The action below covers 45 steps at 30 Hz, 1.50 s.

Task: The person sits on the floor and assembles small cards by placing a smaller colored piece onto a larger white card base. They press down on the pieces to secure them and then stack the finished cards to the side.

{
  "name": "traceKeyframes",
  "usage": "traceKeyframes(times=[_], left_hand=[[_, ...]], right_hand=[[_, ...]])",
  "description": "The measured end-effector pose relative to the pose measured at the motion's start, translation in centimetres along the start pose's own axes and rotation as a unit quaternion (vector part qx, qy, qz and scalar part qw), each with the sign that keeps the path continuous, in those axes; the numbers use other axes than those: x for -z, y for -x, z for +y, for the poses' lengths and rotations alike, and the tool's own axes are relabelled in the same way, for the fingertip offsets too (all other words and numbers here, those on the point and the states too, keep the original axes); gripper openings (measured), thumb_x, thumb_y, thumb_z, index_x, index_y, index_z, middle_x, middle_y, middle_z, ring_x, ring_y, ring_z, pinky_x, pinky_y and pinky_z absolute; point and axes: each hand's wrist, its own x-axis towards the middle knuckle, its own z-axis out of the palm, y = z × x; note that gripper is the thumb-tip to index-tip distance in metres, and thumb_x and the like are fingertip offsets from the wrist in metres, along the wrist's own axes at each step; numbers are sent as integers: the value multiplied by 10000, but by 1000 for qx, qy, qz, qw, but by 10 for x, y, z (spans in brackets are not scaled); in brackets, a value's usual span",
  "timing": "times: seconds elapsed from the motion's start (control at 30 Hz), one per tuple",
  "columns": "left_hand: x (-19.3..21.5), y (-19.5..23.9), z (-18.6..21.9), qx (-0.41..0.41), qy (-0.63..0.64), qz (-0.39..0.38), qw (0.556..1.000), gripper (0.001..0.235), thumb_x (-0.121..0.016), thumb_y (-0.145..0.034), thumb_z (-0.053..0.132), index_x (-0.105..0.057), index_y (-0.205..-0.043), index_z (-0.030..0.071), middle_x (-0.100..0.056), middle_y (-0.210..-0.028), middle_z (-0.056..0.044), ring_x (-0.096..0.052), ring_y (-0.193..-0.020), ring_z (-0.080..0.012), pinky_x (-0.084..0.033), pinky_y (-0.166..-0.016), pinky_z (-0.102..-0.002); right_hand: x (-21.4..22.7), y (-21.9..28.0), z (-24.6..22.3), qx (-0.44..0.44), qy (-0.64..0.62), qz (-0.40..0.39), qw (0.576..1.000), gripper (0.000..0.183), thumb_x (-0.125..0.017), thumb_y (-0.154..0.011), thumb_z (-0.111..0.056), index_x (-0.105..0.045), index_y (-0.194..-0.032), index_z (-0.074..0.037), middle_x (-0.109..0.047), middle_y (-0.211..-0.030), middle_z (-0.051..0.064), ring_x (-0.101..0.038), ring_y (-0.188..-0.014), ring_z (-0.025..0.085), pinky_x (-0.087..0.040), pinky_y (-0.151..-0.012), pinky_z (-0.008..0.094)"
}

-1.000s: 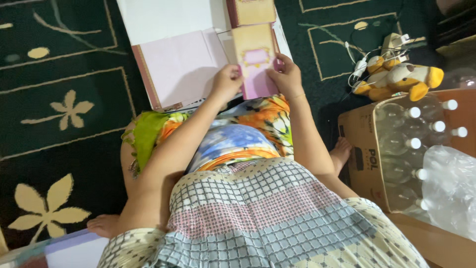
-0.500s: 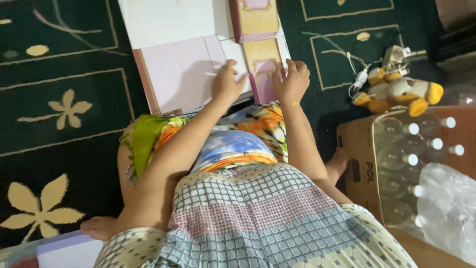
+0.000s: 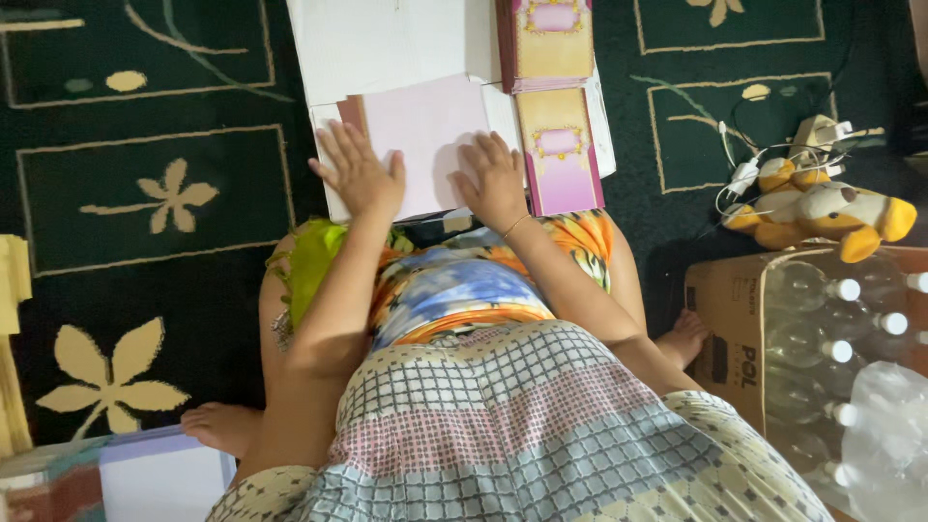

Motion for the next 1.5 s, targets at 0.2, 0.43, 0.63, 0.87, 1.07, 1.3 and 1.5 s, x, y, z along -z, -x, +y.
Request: traceKeyframes(times=[0.2,0.43,0.63,0.87,1.07,1.3,1.5], left_hand=[[1,2,12,-33,27,4,999,833,-500,-1069,438,-111,-1646,-19,-27,-1726,-245,74,-1575,-442,94,-1188,-700],[-4,-4,5,-53,-35,-56,996,791,-395,-1047,451,-119,-1659,34,15,-1734,-188,114,-1574,-410,63,-1206,-701],[-16,-6,2,-61,-37,12,997,800,-419,-1024,449,-153,-1653,32,-36,-1725,-135,15,-1567,-411,-38,-1199,-716],[8,-2,9,-44,-30,-62,997,779,-369,-1048,439,-90,-1662,49,27,-1737,-182,123,-1576,-406,84,-1190,-714],[8,0,8,-54,-44,-64,996,775,-358,-1052,426,-89,-1658,26,33,-1731,-205,122,-1571,-427,61,-1182,-734],[-2,-1,7,-56,-31,-33,997,781,-405,-1044,422,-126,-1651,18,-14,-1731,-208,83,-1578,-425,60,-1182,-728],[1,-3,6,-60,-23,-39,997,787,-407,-1038,420,-115,-1650,21,-8,-1728,-218,91,-1576,-428,66,-1177,-736]], right_hand=[[4,-7,-15,86,-10,-41,995,492,-605,-1014,-272,-561,-1484,-134,-532,-1513,173,-383,-1482,380,-363,-1109,603],[-30,-73,-35,77,104,-211,969,680,-264,-1088,-464,-142,-1674,-141,-182,-1729,139,-163,-1598,302,-211,-1185,621],[-36,-118,-34,18,95,-229,969,700,-112,-1099,-485,-19,-1649,-62,-10,-1731,120,-9,-1595,301,-105,-1260,595],[-8,-17,-25,63,112,-239,962,706,-213,-1091,-505,-148,-1667,-101,-157,-1727,151,-146,-1594,302,-203,-1188,565],[-29,-53,-21,67,125,-228,963,690,-229,-1104,-499,-142,-1672,-117,-166,-1728,143,-169,-1591,298,-216,-1186,553],[-43,-115,-35,-14,132,-241,961,685,-158,-1117,-504,-72,-1679,-121,-47,-1746,98,-45,-1609,274,-167,-1250,548],[-6,-26,-32,63,122,-236,962,688,-170,-1090,-480,-162,-1666,-105,-187,-1723,145,-178,-1589,292,-205,-1182,527]])
